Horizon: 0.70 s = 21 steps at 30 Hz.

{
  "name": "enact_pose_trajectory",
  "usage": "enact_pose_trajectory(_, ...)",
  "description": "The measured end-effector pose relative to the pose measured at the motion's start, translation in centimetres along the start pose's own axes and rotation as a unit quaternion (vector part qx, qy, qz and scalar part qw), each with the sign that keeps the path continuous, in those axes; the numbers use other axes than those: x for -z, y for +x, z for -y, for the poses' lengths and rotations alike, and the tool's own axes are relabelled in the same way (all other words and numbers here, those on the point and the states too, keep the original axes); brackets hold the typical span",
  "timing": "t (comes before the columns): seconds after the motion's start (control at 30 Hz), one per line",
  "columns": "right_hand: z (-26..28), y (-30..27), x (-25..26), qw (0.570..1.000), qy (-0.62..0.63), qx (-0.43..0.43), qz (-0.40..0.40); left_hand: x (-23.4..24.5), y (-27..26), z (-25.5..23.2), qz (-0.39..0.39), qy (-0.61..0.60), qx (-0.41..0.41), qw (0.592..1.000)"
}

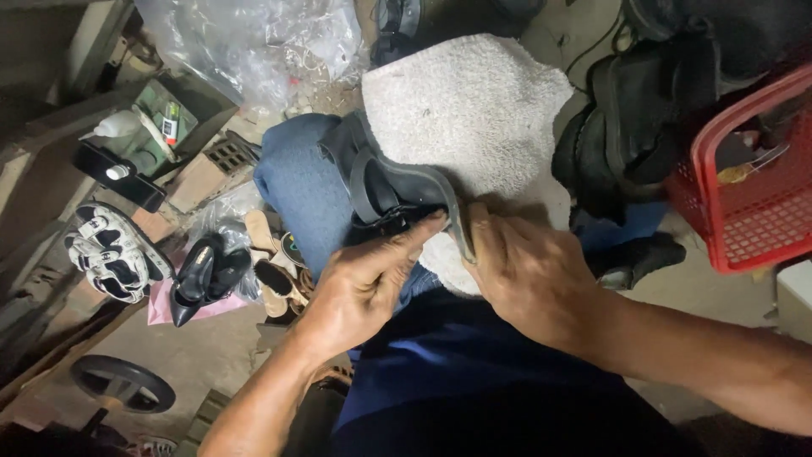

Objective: The person is repairing a black leather shoe by hand. They use a metal tool to work on the sole and then use a needle and thread to stitch the shoe's upper part.

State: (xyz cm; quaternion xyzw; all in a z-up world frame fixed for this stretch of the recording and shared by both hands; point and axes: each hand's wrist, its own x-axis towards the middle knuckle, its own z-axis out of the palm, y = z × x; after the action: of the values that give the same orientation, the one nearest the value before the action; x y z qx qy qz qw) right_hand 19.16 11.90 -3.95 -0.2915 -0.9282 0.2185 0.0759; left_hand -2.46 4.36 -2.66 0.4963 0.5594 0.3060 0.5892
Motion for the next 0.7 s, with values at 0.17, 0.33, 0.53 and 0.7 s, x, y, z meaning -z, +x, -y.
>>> enact_pose_trajectory(0.17, -0.1, -0.1, -0.2, 1.0, -0.016, -0.005, 0.007, -0.5, -1.4, 2.0, -0.014, 0.255, -0.064, 0.965)
enact_pose_trajectory(0.33, -0.1, 0.3, 0.1, 1.0, 0.008, -0.011, 0.023, 0.1, 0.1, 1.0, 0.019, -0.084, 0.017, 0.996)
enact_pose_trajectory(0.53, -0.2, 0.1, -0.1, 1.0, 0.004, -0.013, 0.025, -0.4, -0.7, 2.1, -0.019, 0.306, -0.075, 0.949)
enact_pose_trajectory(0.7, -0.3, 0.2, -0.1, 1.0, 0.008, -0.012, 0.024, -0.3, 0.4, 1.5, 0.011, -0.148, 0.034, 0.988)
